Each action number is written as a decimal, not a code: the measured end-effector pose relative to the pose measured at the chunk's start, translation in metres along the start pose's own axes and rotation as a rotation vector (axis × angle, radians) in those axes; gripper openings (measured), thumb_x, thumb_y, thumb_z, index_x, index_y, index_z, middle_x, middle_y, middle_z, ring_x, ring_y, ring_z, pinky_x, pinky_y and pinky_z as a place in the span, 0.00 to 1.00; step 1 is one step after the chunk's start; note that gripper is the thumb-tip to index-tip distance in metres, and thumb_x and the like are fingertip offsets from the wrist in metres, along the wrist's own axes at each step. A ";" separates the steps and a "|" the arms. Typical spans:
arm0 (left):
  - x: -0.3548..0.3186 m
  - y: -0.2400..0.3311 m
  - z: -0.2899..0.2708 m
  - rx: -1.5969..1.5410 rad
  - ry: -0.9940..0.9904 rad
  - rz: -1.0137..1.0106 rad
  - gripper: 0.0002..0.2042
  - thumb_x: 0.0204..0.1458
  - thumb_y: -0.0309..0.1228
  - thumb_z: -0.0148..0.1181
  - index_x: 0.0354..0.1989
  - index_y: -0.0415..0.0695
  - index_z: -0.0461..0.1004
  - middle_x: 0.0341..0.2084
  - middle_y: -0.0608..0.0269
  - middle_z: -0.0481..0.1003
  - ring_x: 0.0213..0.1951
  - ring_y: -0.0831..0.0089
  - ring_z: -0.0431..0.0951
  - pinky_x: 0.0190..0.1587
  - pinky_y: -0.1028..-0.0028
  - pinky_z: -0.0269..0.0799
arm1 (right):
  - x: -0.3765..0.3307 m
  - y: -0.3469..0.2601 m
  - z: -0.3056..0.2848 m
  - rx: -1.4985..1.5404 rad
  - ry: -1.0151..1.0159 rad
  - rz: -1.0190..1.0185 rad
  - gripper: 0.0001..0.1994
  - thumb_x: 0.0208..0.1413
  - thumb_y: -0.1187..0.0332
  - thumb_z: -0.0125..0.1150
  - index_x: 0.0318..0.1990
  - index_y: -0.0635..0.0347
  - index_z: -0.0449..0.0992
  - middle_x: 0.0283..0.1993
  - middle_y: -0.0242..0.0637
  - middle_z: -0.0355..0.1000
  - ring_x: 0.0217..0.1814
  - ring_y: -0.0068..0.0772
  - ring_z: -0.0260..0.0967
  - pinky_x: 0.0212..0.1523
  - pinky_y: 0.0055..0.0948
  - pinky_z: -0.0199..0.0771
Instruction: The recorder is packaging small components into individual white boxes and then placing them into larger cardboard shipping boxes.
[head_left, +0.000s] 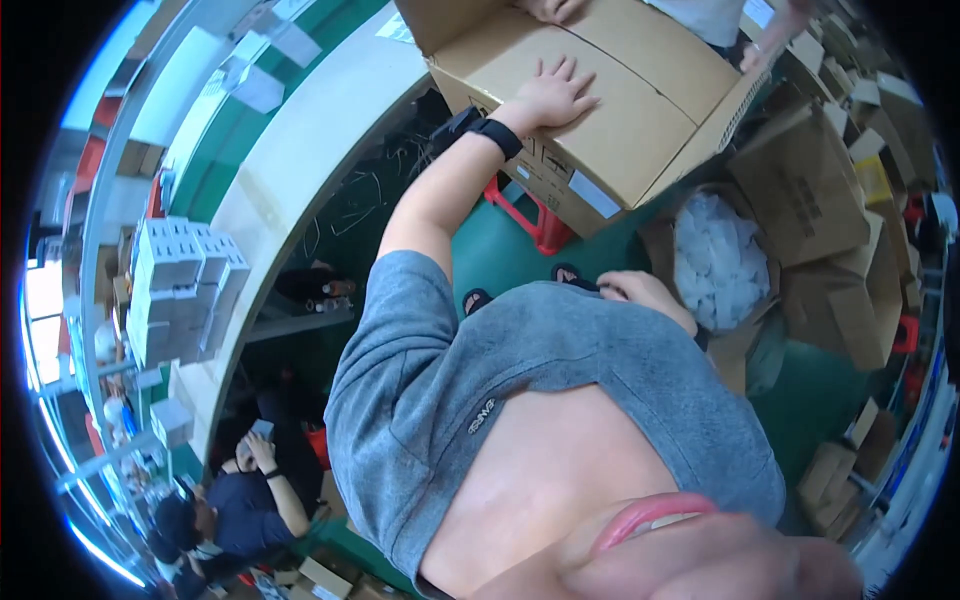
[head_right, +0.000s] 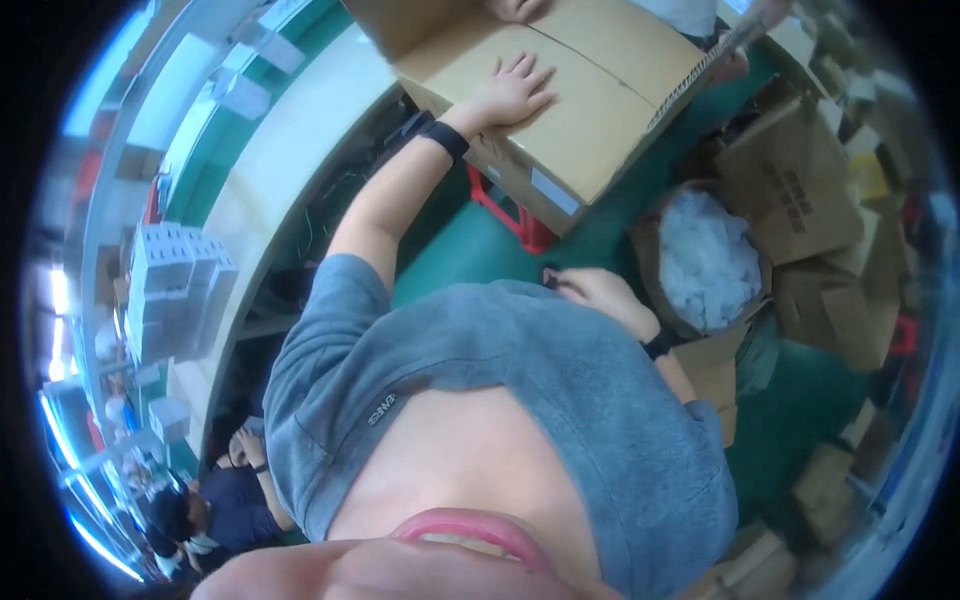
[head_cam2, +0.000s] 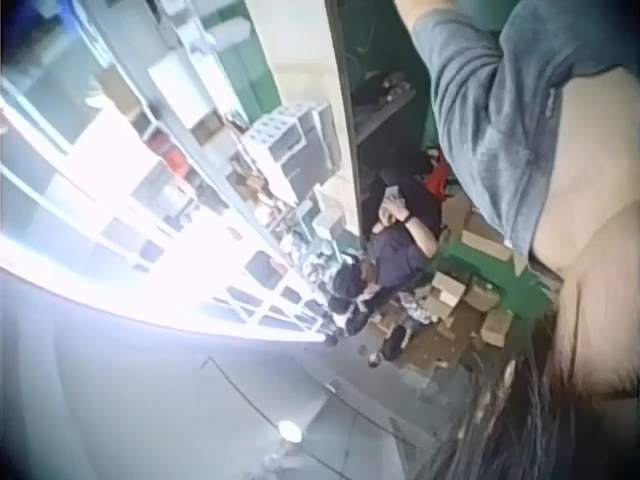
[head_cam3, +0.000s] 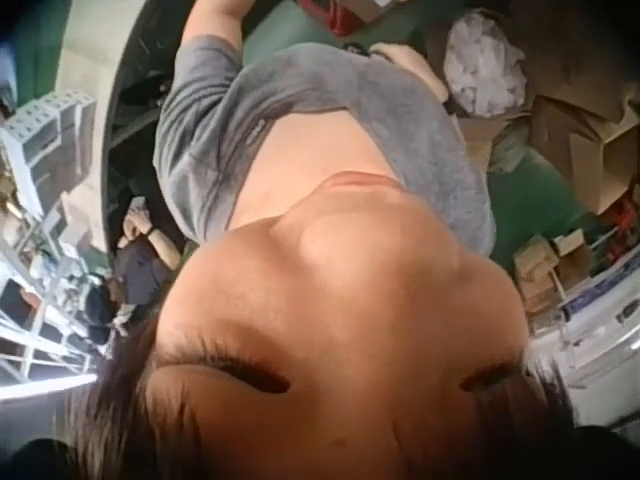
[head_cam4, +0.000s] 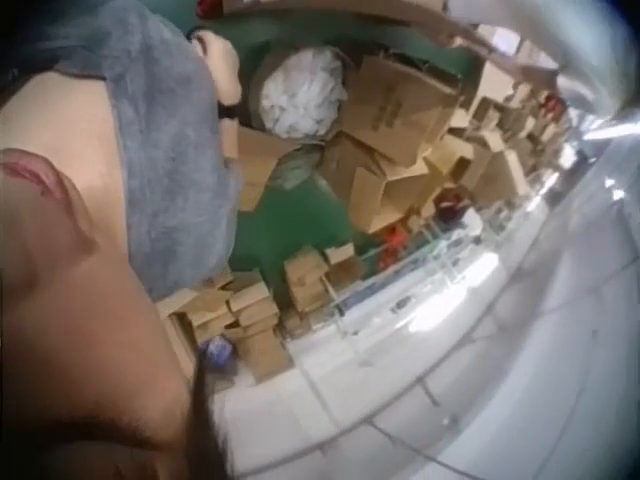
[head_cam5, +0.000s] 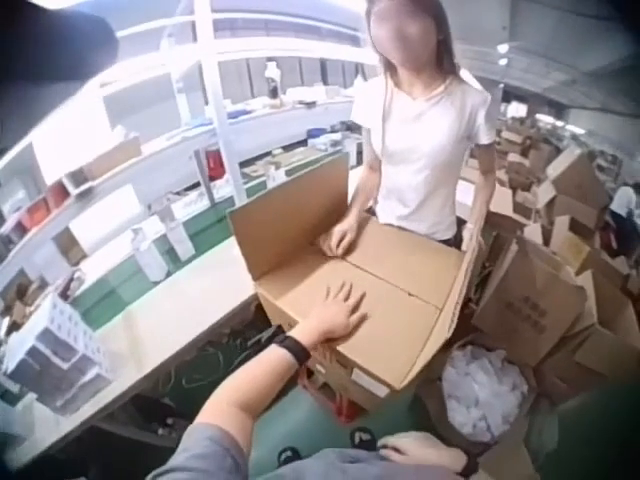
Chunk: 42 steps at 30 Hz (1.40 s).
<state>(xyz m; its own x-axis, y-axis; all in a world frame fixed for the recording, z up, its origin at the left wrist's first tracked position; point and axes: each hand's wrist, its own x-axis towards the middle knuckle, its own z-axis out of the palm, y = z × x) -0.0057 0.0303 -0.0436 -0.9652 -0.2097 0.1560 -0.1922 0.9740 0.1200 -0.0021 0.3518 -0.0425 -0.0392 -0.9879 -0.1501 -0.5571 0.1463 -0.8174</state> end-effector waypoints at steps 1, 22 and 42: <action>-0.013 0.009 -0.006 0.026 0.005 0.005 0.22 0.52 0.46 0.41 0.52 0.48 0.63 0.53 0.48 0.59 0.57 0.53 0.55 0.56 0.54 0.49 | 0.008 -0.012 0.008 -0.005 0.079 -0.022 0.08 0.51 0.68 0.49 0.33 0.62 0.72 0.33 0.47 0.70 0.34 0.43 0.69 0.34 0.32 0.67; -0.413 0.007 0.033 -0.665 -0.404 -0.740 0.22 0.51 0.45 0.44 0.46 0.40 0.66 0.37 0.42 0.71 0.42 0.49 0.70 0.43 0.59 0.65 | 0.221 0.069 -0.161 -0.654 0.701 0.715 0.32 0.54 0.44 0.29 0.50 0.64 0.66 0.57 0.49 0.58 0.63 0.46 0.47 0.62 0.40 0.43; -0.197 0.042 -0.116 -0.916 0.393 0.295 0.09 0.50 0.30 0.51 0.22 0.37 0.70 0.17 0.57 0.71 0.21 0.68 0.71 0.25 0.74 0.66 | 0.072 -0.095 0.087 -0.771 0.567 0.023 0.09 0.44 0.64 0.57 0.31 0.59 0.72 0.33 0.41 0.66 0.35 0.43 0.61 0.33 0.37 0.62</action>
<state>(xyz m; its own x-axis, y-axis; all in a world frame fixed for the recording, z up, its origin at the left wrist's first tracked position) 0.1971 0.1020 0.0448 -0.7950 -0.1468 0.5886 0.4087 0.5874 0.6985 0.1198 0.2713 -0.0239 -0.3403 -0.8927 0.2955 -0.9361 0.2918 -0.1964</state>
